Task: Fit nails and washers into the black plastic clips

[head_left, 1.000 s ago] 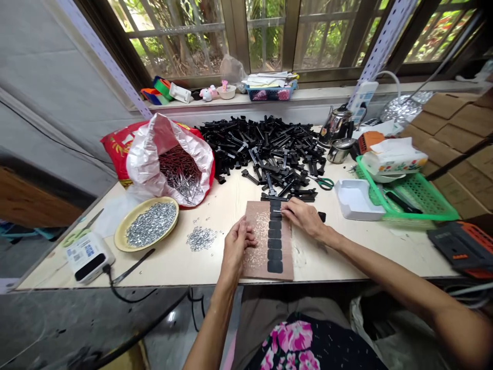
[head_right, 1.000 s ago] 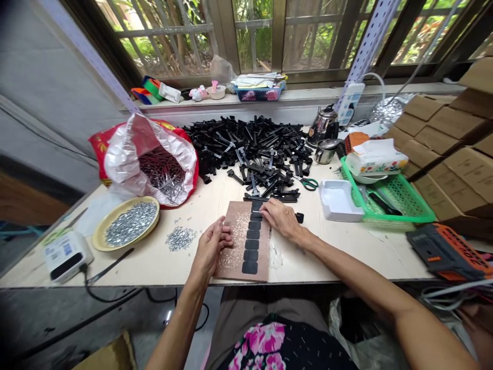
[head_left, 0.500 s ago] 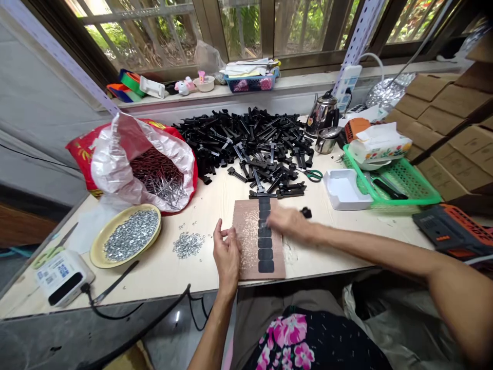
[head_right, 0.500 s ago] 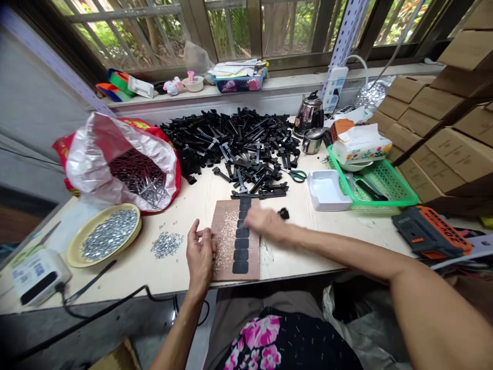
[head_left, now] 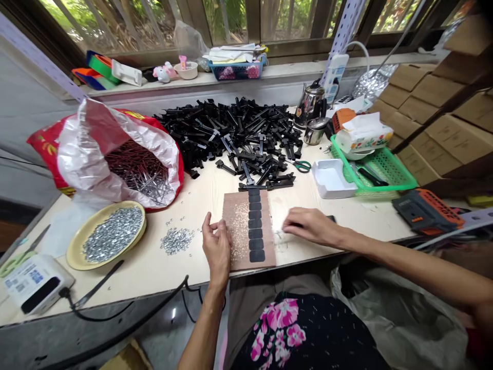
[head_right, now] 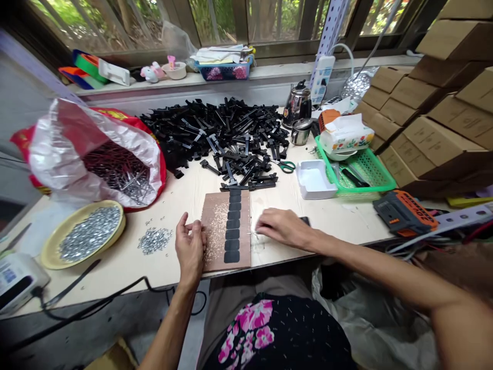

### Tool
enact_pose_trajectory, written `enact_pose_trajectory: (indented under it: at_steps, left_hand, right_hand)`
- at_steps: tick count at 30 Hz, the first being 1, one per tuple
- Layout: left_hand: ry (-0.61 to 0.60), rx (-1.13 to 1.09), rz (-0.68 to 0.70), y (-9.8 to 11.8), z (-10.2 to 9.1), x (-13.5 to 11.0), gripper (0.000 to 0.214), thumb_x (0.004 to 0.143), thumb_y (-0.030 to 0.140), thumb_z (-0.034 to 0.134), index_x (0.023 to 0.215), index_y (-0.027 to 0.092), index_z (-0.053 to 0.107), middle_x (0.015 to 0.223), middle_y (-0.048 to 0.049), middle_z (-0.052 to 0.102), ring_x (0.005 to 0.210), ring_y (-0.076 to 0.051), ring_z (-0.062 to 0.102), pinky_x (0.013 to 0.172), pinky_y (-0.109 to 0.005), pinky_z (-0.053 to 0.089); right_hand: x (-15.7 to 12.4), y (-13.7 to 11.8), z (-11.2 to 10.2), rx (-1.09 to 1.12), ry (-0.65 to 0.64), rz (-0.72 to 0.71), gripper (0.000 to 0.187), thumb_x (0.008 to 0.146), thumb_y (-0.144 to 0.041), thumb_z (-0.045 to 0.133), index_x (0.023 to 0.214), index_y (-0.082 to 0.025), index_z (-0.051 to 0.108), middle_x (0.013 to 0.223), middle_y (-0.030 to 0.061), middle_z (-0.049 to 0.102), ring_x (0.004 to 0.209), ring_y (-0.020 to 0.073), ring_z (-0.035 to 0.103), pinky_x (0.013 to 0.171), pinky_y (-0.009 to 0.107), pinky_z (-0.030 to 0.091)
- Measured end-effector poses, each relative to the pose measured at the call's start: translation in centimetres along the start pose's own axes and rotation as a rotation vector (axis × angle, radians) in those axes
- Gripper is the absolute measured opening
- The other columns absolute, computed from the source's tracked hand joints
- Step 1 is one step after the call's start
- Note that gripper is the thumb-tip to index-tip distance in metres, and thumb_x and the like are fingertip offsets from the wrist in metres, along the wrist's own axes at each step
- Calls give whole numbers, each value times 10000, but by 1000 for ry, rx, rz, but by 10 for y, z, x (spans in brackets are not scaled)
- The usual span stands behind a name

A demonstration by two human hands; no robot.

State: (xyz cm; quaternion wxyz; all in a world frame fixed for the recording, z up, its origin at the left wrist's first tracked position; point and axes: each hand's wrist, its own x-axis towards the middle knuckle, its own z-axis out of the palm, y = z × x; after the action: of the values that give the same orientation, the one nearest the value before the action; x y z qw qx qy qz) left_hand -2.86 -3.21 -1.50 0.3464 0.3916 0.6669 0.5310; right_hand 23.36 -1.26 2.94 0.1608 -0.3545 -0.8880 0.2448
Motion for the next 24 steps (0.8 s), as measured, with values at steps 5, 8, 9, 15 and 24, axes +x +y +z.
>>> enact_pose_trajectory:
  at_steps: [5,8,9,15,24]
  left_hand:
    - [26,96,27,-1,0,1,624,835,479,519,1394,250,362,925,-15,554,523,-74,481,486,-210,392]
    - [22,131,38,-1,0,2,626,839,483,509,1394,234,363,946,-31,573,562,-91,511,514,-220,409]
    - [24,137,38,0,0,1,625,840,487,506,1393,233,363,951,-32,573,571,-94,516,521,-222,412]
    - [24,155,18,4,-3,-3,617,831,497,518,1367,207,416,895,-25,573,568,-108,505,546,-246,422]
    - [-135,-165,-145,27,25,24,485,752,445,638,1132,143,624,642,-6,576,479,-108,483,428,-213,375]
  right_hand:
    - [-103,-6,-75,148,-260,319,239,908,-402,508,902,-245,688,859,67,671,792,151,613,715,253,441]
    - [-109,1,-95,34,-110,329,271,887,-435,528,953,-233,697,928,83,677,875,197,619,768,290,447]
    - [-96,6,-95,-25,-22,303,281,894,-433,516,948,-222,694,932,81,677,880,201,615,772,294,444]
    - [62,40,-50,-270,182,140,248,936,-315,475,927,-185,687,928,64,670,882,172,593,774,265,424]
    - [202,38,4,-515,-135,213,256,906,-310,496,1117,-213,603,1016,105,684,961,239,633,751,296,432]
